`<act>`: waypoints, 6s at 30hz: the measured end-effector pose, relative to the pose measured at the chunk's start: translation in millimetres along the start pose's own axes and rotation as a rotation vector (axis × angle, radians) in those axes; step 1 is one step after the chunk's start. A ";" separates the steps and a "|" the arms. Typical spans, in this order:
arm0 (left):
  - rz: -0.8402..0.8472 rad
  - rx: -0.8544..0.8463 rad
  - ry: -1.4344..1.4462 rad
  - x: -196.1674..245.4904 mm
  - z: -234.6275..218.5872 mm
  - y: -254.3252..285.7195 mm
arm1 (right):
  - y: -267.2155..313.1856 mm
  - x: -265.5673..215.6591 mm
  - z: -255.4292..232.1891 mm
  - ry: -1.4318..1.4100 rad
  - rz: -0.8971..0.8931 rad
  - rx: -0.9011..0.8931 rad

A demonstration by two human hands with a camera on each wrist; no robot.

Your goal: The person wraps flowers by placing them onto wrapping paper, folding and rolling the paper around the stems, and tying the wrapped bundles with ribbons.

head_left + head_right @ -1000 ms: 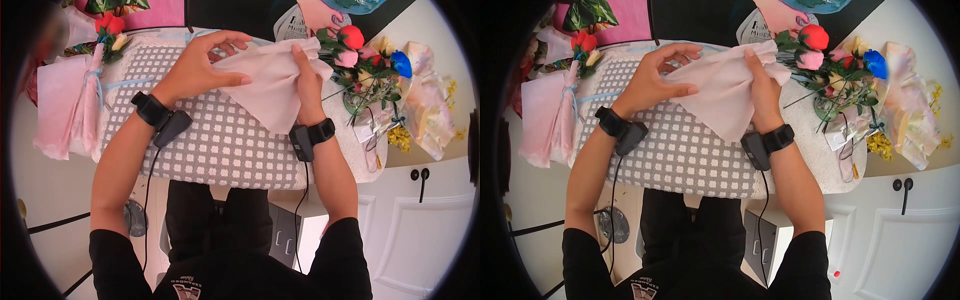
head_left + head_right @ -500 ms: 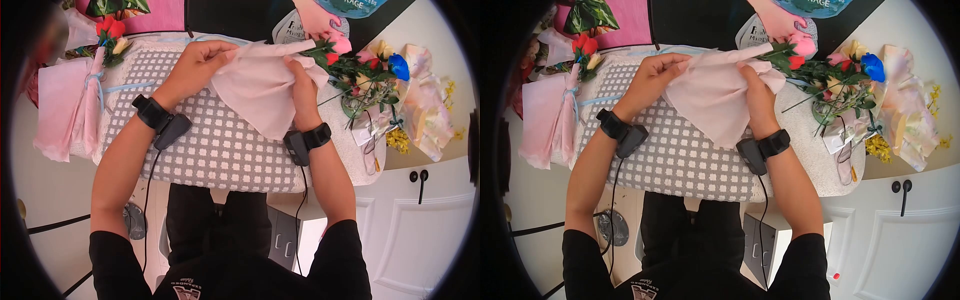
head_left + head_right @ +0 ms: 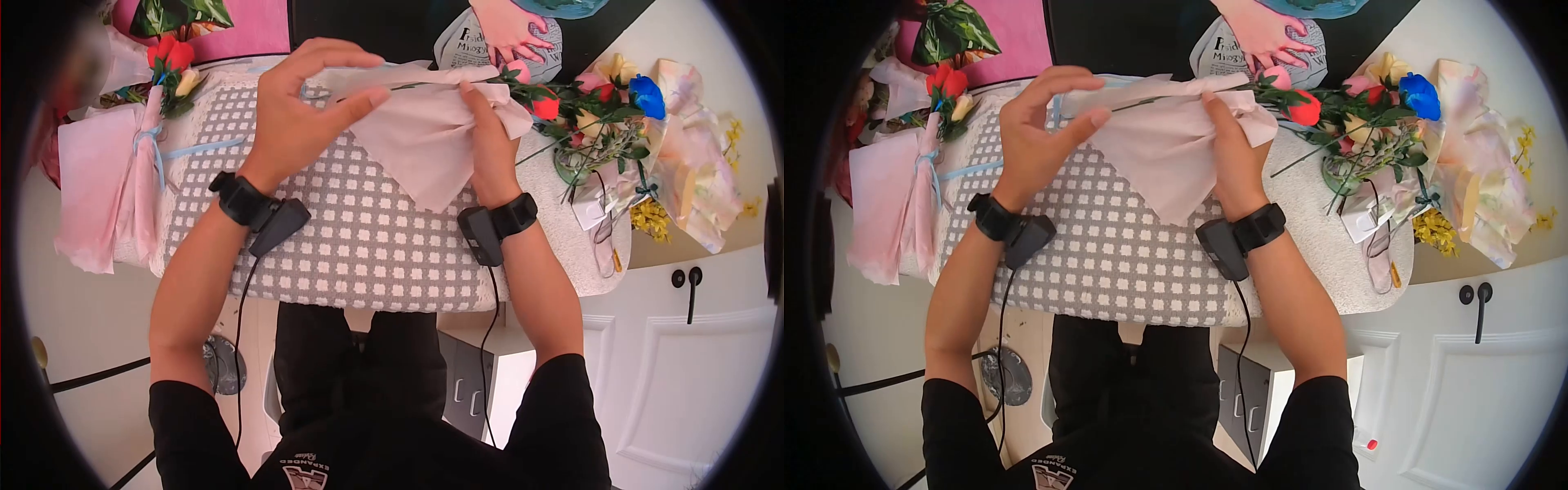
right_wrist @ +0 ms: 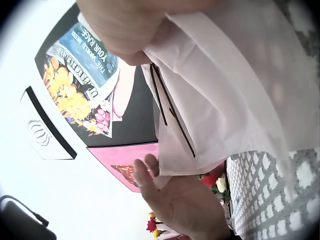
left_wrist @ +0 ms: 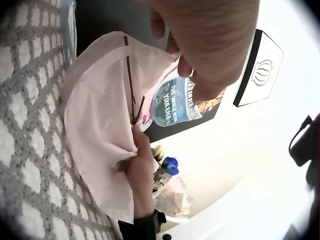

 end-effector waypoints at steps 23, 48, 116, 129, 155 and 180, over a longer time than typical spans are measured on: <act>-0.375 -0.236 -0.086 -5.5 10.2 8.3 | 4.2 3.6 6.2 0.140 -0.123 -0.113; -0.170 -0.371 -0.358 0.2 9.3 8.6 | 2.8 8.1 5.9 0.073 -0.112 -0.083; -0.134 -0.587 -0.546 20.9 182.6 -103.0 | -18.3 44.2 -8.2 0.187 -0.300 -0.370; -0.769 -0.606 0.125 -37.4 7.7 -32.4 | 1.1 -9.1 6.6 0.033 0.115 -0.311; -0.897 0.053 0.689 -63.8 -59.3 1.4 | -17.3 13.8 -13.1 -0.010 0.249 -0.192; -0.668 1.155 0.171 -21.6 -341.5 97.3 | -15.7 16.4 -11.9 0.027 0.249 -0.165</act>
Point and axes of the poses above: each hand's wrist, its own y-axis away from the middle knuckle, its own z-axis out of the palm, x = y × z, the point moved 2 cm from there along -y, towards the middle knuckle
